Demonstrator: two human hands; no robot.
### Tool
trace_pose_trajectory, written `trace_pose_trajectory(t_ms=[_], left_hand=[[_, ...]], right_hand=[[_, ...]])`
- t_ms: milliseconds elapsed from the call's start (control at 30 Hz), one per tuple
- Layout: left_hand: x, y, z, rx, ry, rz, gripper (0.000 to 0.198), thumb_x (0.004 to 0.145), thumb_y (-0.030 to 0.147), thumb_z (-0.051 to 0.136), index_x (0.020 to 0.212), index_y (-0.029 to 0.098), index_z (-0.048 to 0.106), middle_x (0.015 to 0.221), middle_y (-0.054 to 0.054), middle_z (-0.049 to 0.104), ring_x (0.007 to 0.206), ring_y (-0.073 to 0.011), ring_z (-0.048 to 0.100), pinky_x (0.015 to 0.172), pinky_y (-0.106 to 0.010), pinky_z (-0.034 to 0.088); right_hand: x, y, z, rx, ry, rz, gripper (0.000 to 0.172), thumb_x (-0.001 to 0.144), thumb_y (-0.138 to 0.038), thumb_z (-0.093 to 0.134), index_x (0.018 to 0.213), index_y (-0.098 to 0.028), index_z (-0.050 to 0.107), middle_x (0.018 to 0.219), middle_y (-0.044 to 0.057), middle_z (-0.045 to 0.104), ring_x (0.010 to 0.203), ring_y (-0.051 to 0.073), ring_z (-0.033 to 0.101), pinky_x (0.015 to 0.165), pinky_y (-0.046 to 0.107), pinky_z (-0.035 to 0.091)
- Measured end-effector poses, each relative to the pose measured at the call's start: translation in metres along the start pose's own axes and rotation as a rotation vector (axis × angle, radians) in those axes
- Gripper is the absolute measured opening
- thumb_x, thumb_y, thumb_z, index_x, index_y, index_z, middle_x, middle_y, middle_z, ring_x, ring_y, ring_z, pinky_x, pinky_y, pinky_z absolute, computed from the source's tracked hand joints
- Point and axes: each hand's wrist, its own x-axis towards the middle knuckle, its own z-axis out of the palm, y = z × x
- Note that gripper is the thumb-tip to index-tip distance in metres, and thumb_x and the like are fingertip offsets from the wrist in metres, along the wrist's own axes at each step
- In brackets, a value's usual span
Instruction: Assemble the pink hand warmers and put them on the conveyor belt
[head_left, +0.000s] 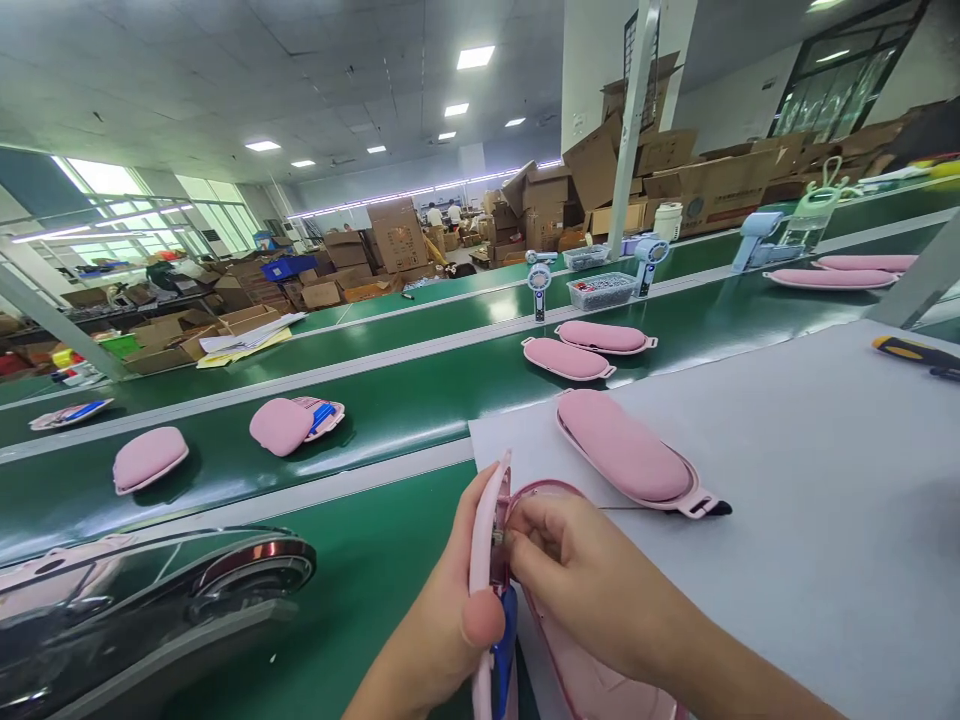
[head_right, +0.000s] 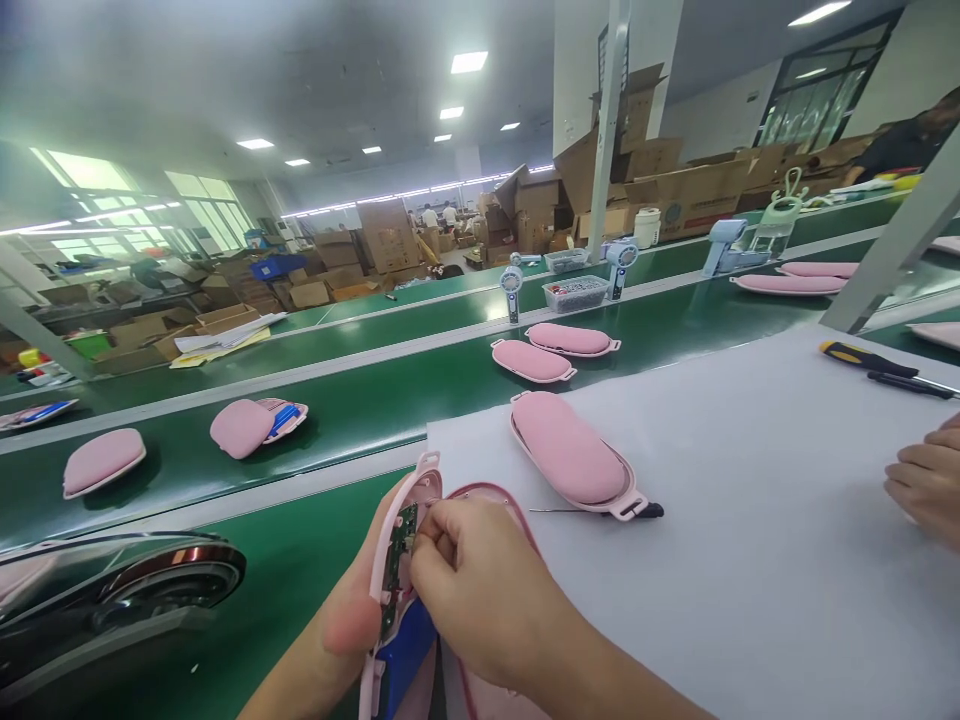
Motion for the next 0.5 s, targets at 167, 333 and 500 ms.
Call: trace_pose_trajectory(t_ms=[167,333,500], left_hand=[[0.005,-0.010,-0.009,-0.129,-0.049,-0.006,0.087,0.069,0.059,0.070,0.142,0.024,0.039,0.136,-0.013,0.054,0.125,-0.0370,0.048,0.106,-0.046,0.035],[0.010,-0.016,-0.035,-0.466,-0.141,-0.189,0.065,0.080,0.056,0.058,0.124,0.009,0.059,0.120,-0.018,0.066,0.119,-0.0403,0.054,0.104,-0.053,0.035],[0.013,-0.016,-0.053,-0.546,-0.164,-0.216,0.060,0.082,0.056,0.053,0.121,0.011,0.062,0.121,-0.017,0.066,0.119,-0.0404,0.054,0.105,-0.055,0.033]], right_hand=[[0.002,-0.002,-0.009,-0.109,-0.017,-0.036,0.021,0.079,-0.018,0.044,0.058,-0.020,0.044,0.057,-0.005,0.049,0.054,0.010,0.044,0.049,0.021,0.031],[-0.005,-0.006,-0.047,-0.318,0.314,-0.040,0.024,0.087,-0.040,0.046,0.080,-0.024,0.063,0.075,-0.001,0.066,0.063,0.014,0.058,0.055,0.025,0.042],[-0.037,0.033,-0.082,-0.574,0.743,0.153,0.030,0.079,-0.053,0.048,0.082,-0.028,0.065,0.089,0.006,0.072,0.066,0.025,0.066,0.053,0.035,0.046]])
